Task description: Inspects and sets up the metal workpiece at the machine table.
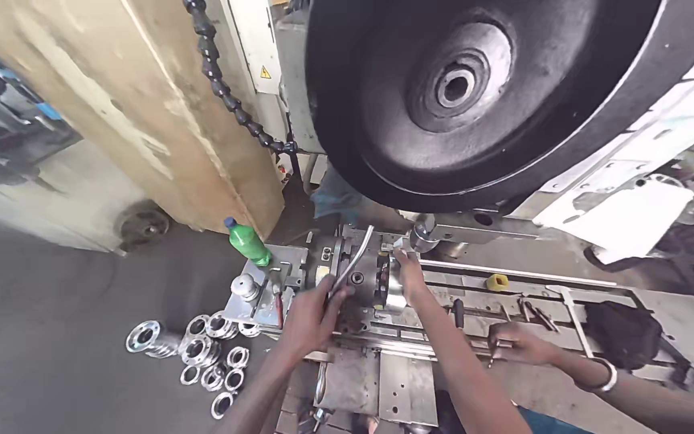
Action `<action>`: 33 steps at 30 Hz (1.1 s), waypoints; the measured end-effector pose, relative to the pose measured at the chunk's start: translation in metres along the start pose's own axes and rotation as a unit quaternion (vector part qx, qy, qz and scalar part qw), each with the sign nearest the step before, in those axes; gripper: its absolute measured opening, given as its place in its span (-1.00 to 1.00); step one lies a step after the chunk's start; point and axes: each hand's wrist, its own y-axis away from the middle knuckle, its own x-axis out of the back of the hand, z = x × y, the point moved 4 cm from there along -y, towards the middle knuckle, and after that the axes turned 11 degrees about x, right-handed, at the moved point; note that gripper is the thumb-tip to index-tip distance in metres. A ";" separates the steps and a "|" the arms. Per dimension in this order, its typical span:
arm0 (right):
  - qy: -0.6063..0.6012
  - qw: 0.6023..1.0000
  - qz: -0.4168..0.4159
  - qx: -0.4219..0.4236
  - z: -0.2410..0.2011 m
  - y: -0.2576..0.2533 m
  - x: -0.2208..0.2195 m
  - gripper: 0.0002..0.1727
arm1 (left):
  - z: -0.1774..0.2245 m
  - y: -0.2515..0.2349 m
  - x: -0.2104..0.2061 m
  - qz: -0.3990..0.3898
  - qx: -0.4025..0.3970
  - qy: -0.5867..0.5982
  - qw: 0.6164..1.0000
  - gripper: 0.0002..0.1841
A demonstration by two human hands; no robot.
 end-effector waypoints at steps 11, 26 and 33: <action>0.023 1.000 0.002 0.004 0.007 -0.005 0.002 -0.47 | 0.021 -0.027 -0.036 0.030 0.177 -0.113 0.977 -0.59; 0.047 0.999 0.001 0.017 0.008 -0.007 0.006 -0.37 | 0.019 -0.035 -0.087 -0.009 0.259 0.215 0.941 -0.66; 0.030 1.000 0.001 0.006 0.007 -0.007 0.005 -0.42 | 0.022 -0.032 -0.068 0.020 0.258 0.021 0.966 -0.46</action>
